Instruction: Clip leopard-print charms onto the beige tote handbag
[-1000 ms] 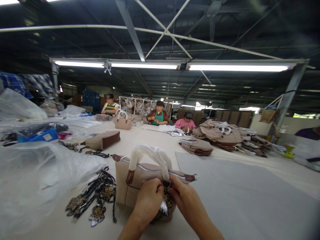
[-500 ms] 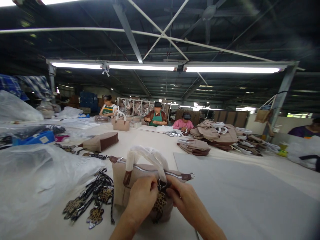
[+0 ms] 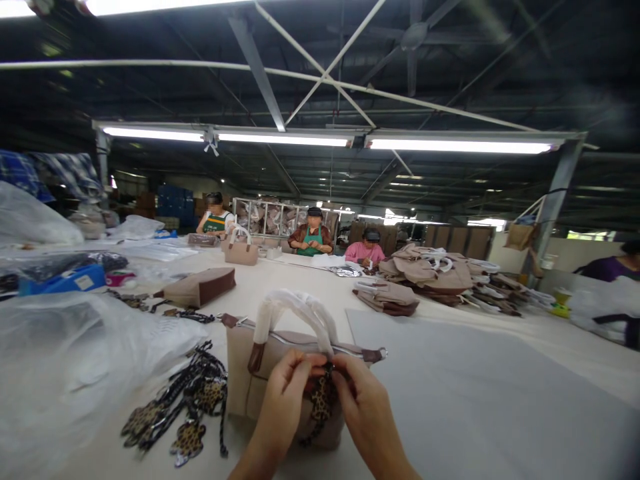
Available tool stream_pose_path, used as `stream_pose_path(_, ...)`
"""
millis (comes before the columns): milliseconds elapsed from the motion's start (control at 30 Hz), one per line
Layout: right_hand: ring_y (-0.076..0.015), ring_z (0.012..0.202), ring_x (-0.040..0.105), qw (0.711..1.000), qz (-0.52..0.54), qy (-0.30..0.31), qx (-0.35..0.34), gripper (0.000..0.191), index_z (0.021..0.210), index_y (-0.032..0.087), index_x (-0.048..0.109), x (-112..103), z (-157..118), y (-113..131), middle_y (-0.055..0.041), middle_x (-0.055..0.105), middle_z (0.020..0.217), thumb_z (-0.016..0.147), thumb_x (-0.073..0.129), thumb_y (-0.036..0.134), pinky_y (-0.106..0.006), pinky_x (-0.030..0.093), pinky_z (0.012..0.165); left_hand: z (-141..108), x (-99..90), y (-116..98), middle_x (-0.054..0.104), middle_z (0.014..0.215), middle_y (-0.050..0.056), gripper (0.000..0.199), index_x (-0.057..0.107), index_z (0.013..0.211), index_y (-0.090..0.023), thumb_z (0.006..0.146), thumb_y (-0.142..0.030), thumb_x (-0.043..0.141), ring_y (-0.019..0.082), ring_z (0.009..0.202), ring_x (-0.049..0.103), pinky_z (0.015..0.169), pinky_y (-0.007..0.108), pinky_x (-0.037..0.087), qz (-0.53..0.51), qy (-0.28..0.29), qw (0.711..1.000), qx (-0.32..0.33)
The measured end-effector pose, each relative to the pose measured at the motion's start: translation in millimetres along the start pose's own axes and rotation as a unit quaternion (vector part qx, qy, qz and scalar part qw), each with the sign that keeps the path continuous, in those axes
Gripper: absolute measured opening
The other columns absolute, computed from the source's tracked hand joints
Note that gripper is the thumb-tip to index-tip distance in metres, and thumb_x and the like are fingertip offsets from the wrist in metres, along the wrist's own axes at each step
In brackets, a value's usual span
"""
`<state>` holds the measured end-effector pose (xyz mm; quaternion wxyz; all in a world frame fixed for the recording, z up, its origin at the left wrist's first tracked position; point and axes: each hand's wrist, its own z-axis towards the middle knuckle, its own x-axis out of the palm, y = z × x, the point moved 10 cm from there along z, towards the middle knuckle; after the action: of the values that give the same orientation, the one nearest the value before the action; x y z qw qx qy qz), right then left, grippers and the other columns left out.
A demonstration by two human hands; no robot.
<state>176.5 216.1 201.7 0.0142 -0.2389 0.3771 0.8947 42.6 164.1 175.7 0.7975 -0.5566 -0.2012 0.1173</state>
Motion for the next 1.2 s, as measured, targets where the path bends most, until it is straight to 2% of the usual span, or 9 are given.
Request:
stream_pose_path(133, -0.0210, 0.074, 0.064, 0.997, 0.043, -0.026, 0.060, 0.024, 0.092, 0.023, 0.061, -1.8, -3.3, -15.6, -0.0028, 0.069, 0.081, 0.090, 0.046, 0.043, -0.031, 0.048, 0.068, -0.1, -2.4, 15.3, 0.072, 0.078, 0.007, 0.035, 0.054, 0.077, -0.019, 0.073, -0.052, 0.067, 0.021, 0.078, 0.067, 0.068, 0.029, 0.046, -0.126, -0.013, 0.989, -0.081)
stream_pose_path(233, -0.0223, 0.073, 0.066, 0.987, 0.088, -0.038, 0.128, 0.029, 0.094, 0.023, 0.056, -1.7, -2.5, -27.3, -0.0033, 0.070, 0.079, 0.086, 0.051, 0.050, -0.031, 0.050, 0.066, -0.3, -0.3, 12.4, 0.066, 0.070, 0.003, 0.040, 0.053, 0.070, -0.018, 0.074, -0.055, 0.067, 0.016, 0.068, 0.059, 0.059, 0.025, 0.041, -0.101, -0.006, 0.993, -0.053)
stream_pose_path(333, -0.0241, 0.074, 0.068, 0.987, 0.010, -0.026, 0.156, 0.025, 0.099, 0.023, 0.056, -3.1, 3.7, -23.9, -0.0031, 0.072, 0.078, 0.084, 0.055, 0.043, -0.034, 0.047, 0.068, -2.4, 3.0, 10.5, 0.059, 0.063, -0.001, 0.041, 0.052, 0.068, -0.019, 0.076, -0.058, 0.063, 0.014, 0.061, 0.051, 0.057, 0.024, 0.039, -0.048, -0.014, 0.998, -0.032)
stream_pose_path(433, -0.0247, 0.073, 0.066, 0.982, -0.117, 0.014, 0.147, 0.013, 0.095, 0.023, 0.060, -2.8, 11.7, -14.1, -0.0032, 0.072, 0.077, 0.084, 0.055, 0.027, -0.034, 0.042, 0.066, -5.2, 3.7, 5.6, 0.055, 0.062, -0.002, 0.039, 0.051, 0.068, -0.020, 0.080, -0.057, 0.057, 0.014, 0.059, 0.049, 0.058, 0.026, 0.039, 0.028, -0.028, 0.999, -0.008)
stream_pose_path(500, -0.0236, 0.072, 0.065, 0.981, -0.139, 0.032, 0.135, 0.011, 0.089, 0.023, 0.062, -1.9, 15.3, -10.7, -0.0025, 0.071, 0.076, 0.082, 0.055, 0.022, -0.032, 0.040, 0.065, -7.7, 0.4, -2.4, 0.051, 0.061, -0.002, 0.036, 0.050, 0.066, -0.020, 0.083, -0.052, 0.054, 0.015, 0.061, 0.049, 0.060, 0.026, 0.040, 0.087, -0.046, 0.995, 0.029)
stream_pose_path(600, -0.0219, 0.071, 0.063, 0.987, -0.112, 0.036, 0.113, 0.011, 0.072, 0.023, 0.061, -2.5, 18.9, -9.6, -0.0008, 0.068, 0.070, 0.081, 0.054, 0.021, -0.031, 0.039, 0.065, -12.3, -4.7, -8.9, 0.052, 0.064, -0.002, 0.024, 0.052, 0.072, -0.021, 0.087, -0.040, 0.049, 0.017, 0.064, 0.052, 0.063, 0.027, 0.040, 0.155, -0.068, 0.984, 0.064)
stream_pose_path(700, -0.0219, 0.070, 0.062, 0.991, -0.074, 0.039, 0.105, 0.014, 0.066, 0.023, 0.061, -2.3, 20.8, -12.6, -0.0008, 0.067, 0.068, 0.078, 0.053, 0.021, -0.031, 0.039, 0.066, -13.9, -5.2, 0.8, 0.057, 0.066, -0.003, 0.006, 0.054, 0.091, -0.021, 0.086, -0.025, 0.051, 0.018, 0.067, 0.057, 0.066, 0.027, 0.040, 0.209, -0.064, 0.975, 0.029)
stream_pose_path(967, -0.0198, 0.069, 0.061, 0.993, -0.009, 0.063, 0.098, 0.015, 0.070, 0.021, 0.063, 3.3, 21.3, -23.0, -0.0003, 0.066, 0.068, 0.074, 0.051, 0.028, -0.029, 0.043, 0.064, -8.6, -2.3, 1.4, 0.066, 0.074, 0.001, 0.017, 0.057, 0.078, -0.021, 0.086, -0.009, 0.049, 0.019, 0.074, 0.061, 0.069, 0.028, 0.036, 0.346, -0.063, 0.936, 0.004)
stream_pose_path(1200, -0.0205, 0.071, 0.062, 0.993, 0.018, 0.078, 0.090, 0.015, 0.074, 0.020, 0.064, 5.6, 19.5, -28.6, -0.0014, 0.068, 0.072, 0.075, 0.051, 0.028, -0.030, 0.044, 0.066, -13.3, 6.7, -2.3, 0.073, 0.084, 0.002, 0.025, 0.067, 0.081, -0.021, 0.083, -0.005, 0.048, 0.019, 0.083, 0.064, 0.078, 0.027, 0.040, 0.315, -0.045, 0.948, 0.003)
